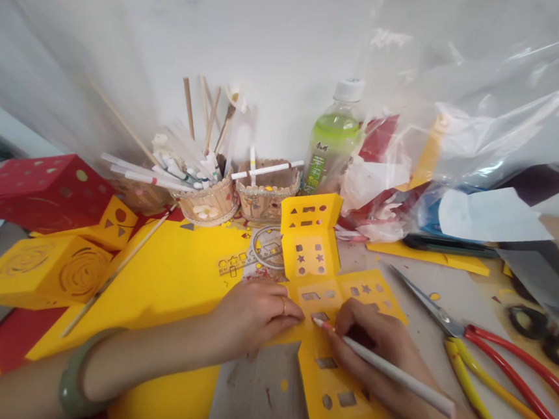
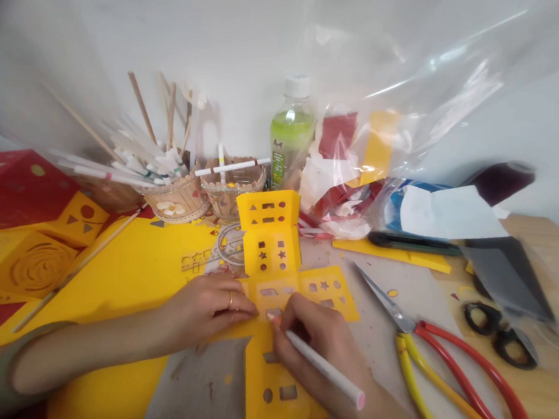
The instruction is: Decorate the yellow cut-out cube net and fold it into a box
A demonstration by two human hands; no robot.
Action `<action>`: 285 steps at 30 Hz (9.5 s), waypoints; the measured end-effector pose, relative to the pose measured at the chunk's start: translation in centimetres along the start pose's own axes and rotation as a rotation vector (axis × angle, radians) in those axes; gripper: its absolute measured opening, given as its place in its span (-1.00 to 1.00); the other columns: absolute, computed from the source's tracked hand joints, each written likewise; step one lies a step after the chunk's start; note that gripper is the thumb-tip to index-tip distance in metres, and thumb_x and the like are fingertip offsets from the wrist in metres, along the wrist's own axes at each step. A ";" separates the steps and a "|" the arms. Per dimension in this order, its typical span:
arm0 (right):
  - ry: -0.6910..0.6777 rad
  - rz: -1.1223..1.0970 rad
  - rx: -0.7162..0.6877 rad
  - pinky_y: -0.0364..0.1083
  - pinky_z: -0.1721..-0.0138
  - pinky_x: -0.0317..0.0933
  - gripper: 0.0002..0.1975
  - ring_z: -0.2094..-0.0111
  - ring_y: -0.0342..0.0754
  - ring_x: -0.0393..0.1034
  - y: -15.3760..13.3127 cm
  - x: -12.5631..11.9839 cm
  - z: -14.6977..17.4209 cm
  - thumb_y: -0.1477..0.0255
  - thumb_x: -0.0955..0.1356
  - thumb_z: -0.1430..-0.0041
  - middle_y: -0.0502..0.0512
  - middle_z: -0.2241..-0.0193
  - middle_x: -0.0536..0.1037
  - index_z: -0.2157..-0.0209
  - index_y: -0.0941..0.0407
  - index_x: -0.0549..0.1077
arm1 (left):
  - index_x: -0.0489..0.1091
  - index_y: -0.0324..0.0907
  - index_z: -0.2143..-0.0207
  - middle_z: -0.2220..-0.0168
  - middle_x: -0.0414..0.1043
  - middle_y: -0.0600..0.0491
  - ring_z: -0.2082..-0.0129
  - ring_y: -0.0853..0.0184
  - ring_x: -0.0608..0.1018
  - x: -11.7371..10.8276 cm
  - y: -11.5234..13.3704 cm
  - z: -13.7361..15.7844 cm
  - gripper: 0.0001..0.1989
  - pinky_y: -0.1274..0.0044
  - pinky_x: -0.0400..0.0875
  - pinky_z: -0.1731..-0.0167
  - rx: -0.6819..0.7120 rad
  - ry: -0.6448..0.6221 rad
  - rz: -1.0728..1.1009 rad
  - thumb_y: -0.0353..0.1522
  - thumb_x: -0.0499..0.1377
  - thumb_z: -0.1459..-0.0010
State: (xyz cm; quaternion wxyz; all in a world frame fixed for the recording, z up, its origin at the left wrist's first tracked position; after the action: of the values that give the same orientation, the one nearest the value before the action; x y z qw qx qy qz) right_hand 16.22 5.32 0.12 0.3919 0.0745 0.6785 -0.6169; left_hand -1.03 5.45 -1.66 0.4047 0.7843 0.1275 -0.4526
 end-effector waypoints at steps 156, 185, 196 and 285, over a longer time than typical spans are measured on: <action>-0.080 0.018 0.007 -0.19 0.62 0.06 -0.81 0.62 -0.18 0.17 0.1 -0.4 -0.2 0.44 0.25 -0.08 -0.06 0.67 0.33 0.59 0.10 0.23 | 0.46 -0.18 0.33 0.42 0.49 0.08 0.41 0.40 0.50 0.0 -0.1 0.2 -0.79 0.57 0.37 0.36 0.048 0.035 0.019 -0.41 0.03 -0.20; -0.046 0.067 -0.009 -0.21 0.64 0.03 -0.84 0.63 -0.19 0.12 0.1 -0.4 -0.1 0.49 0.25 -0.02 -0.07 0.68 0.27 0.60 0.09 0.20 | 0.46 -0.21 0.34 0.42 0.49 0.09 0.42 0.40 0.50 -0.1 0.0 0.1 -0.84 0.58 0.34 0.38 0.071 0.061 0.035 -0.45 0.07 -0.17; -0.082 0.000 0.024 -0.20 0.65 0.01 -0.83 0.64 -0.20 0.11 0.0 -0.5 -0.3 0.48 0.25 -0.01 -0.07 0.69 0.27 0.61 0.10 0.21 | 0.46 -0.19 0.35 0.44 0.48 0.11 0.44 0.40 0.49 -0.1 -0.1 0.0 -0.84 0.58 0.33 0.42 0.063 0.051 0.009 -0.44 0.08 -0.17; 0.123 0.014 0.079 -0.20 0.61 -0.05 -0.80 0.59 -0.19 0.07 1.6 -1.6 -1.1 0.44 0.26 -0.06 -0.11 0.66 0.22 0.58 0.09 0.15 | 0.15 0.00 -0.08 0.37 0.34 0.09 0.48 0.35 0.43 0.7 1.3 -0.7 -0.57 0.61 0.21 0.66 0.132 -0.229 -0.644 -0.24 0.08 -0.15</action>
State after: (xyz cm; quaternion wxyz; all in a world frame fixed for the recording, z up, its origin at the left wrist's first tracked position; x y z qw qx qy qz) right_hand 17.77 7.31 -0.19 0.3507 0.1326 0.6758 -0.6346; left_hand 0.50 5.02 -1.36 0.2012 0.6724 0.2926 -0.6495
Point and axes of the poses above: each hand's wrist, its own z-axis away from the middle knuckle, its own x-axis out of the palm, y = z × x, the point moved 3 cm from there along -z, towards the middle knuckle
